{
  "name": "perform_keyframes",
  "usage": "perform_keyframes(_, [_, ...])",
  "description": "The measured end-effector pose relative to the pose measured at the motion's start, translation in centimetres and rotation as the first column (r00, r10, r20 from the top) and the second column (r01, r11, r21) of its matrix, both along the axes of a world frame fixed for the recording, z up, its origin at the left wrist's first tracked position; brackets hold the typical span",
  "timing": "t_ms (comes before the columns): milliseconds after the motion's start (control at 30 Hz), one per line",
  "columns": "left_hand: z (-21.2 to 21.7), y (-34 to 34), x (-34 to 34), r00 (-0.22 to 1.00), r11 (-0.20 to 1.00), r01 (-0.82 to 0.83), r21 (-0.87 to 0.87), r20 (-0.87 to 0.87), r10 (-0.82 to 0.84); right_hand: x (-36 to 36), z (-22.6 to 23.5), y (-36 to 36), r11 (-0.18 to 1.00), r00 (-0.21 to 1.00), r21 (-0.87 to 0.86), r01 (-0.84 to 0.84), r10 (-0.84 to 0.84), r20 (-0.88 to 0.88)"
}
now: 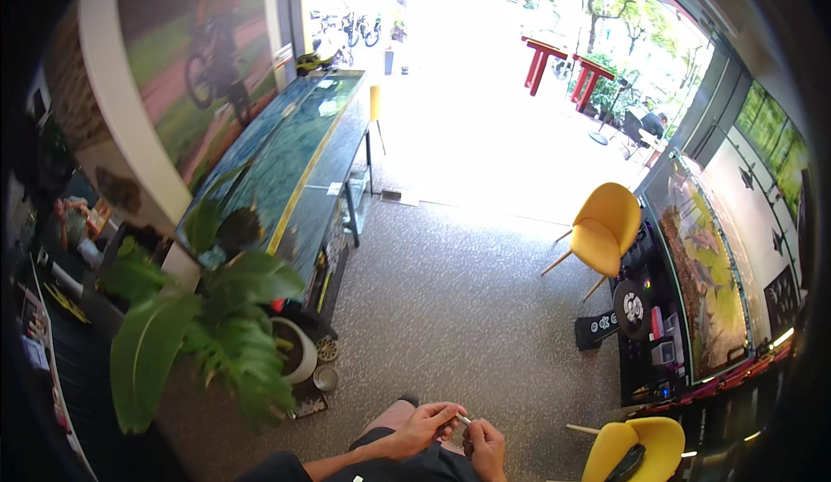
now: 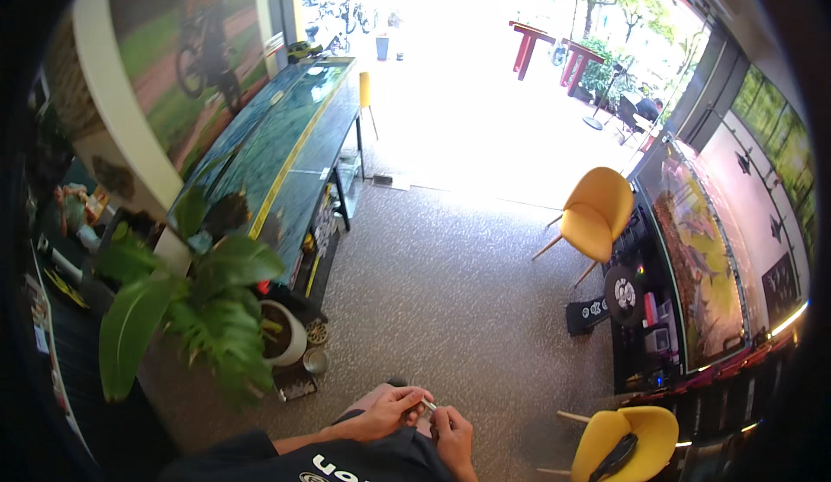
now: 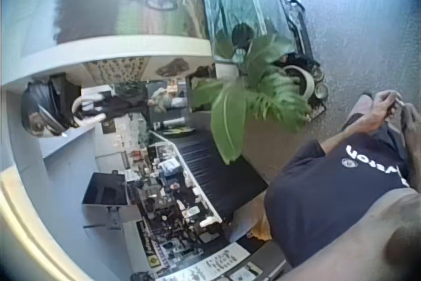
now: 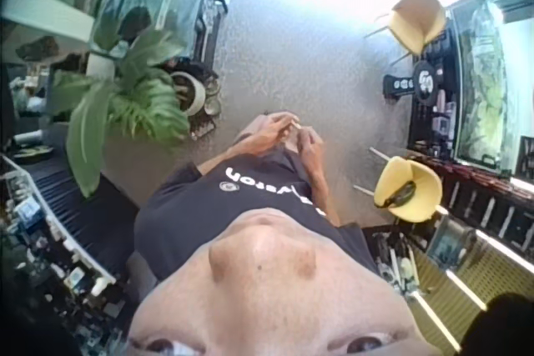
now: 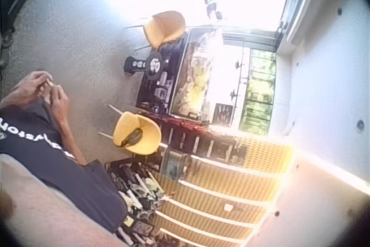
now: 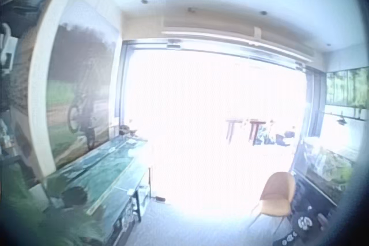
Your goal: The person drills holes in a white wall, retrieves metal wall anchors and a hammer, then hammers the anchors into the pre-drilled holes. The person moves between a workshop area and the wall, handling tools and anchors throughout.
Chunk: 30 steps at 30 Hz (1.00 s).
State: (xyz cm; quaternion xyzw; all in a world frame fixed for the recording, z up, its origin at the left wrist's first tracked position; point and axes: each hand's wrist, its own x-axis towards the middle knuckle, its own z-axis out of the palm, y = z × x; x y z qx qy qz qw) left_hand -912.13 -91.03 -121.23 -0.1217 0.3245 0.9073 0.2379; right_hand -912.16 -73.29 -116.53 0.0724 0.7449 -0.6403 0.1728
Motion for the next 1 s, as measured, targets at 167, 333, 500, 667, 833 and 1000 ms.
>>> perform_keyframes(167, [4.2, 0.9, -19.1, 0.976, 0.930, -0.063, -0.362, -0.219, -0.020, -19.1, 0.4, 1.6, 0.966, 0.982, -0.253, -0.049, 0.093, 0.164])
perform_keyframes(333, [1.0, 0.9, -36.1, 0.990, 0.931, -0.118, -0.345, -0.114, 0.083, -37.4, -0.7, 0.8, 0.954, 0.979, -0.258, -0.153, 0.183, 0.095])
perform_keyframes(500, [0.1, 1.6, -51.7, 0.935, 0.892, -0.326, -0.313, 0.031, 0.352, -54.9, -3.5, 0.3, 0.964, 0.959, -0.033, -0.262, 0.257, -0.123])
perform_keyframes(667, [-4.3, 0.9, -63.2, 0.873, 0.830, -0.444, 0.338, 0.373, 0.315, -69.0, 2.8, -2.2, 0.852, 0.648, 0.371, -0.369, 0.522, -0.555])
perform_keyframes(833, [-6.9, 1.7, -73.7, 0.947, 0.697, -0.300, 0.651, 0.291, 0.136, -85.0, 2.9, -7.2, 0.750, 0.356, 0.516, -0.413, 0.655, -0.667])
perform_keyframes(1000, [-5.9, -2.8, -89.7, 0.959, 0.982, 0.084, 0.171, -0.280, -0.033, -117.2, 5.4, -11.8, 0.876, 0.335, 0.284, 0.390, 0.153, -0.930])
